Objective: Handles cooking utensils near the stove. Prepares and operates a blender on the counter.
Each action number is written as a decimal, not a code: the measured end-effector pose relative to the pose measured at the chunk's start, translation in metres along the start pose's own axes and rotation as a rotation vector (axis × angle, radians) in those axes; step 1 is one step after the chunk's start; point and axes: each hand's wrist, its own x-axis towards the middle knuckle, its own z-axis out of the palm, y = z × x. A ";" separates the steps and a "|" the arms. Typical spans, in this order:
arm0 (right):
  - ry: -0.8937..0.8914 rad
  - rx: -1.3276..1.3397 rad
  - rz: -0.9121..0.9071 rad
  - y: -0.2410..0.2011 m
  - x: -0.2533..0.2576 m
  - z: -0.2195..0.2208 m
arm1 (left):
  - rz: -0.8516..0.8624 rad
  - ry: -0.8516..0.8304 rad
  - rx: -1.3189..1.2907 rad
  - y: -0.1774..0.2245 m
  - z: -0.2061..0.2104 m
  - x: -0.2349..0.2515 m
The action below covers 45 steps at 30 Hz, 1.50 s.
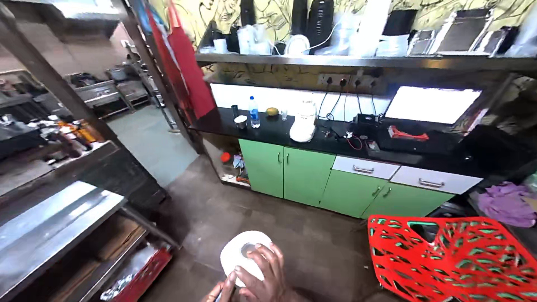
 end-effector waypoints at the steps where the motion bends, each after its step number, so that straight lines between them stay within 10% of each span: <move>1: 0.007 0.010 0.014 0.022 0.021 0.010 | -0.010 0.010 -0.017 0.007 0.015 0.027; 15: -0.825 0.019 0.236 0.376 0.366 0.091 | 0.217 -0.180 0.056 0.066 0.204 0.462; 24: -0.537 -0.062 0.360 0.578 0.486 0.185 | 0.231 -0.371 0.071 0.088 0.331 0.727; 38: -0.880 -0.266 0.433 0.713 0.502 0.258 | 0.192 -0.391 0.079 0.023 0.414 0.843; 45: -0.675 -0.355 0.518 0.717 0.491 0.287 | 0.128 -0.385 0.001 0.004 0.420 0.855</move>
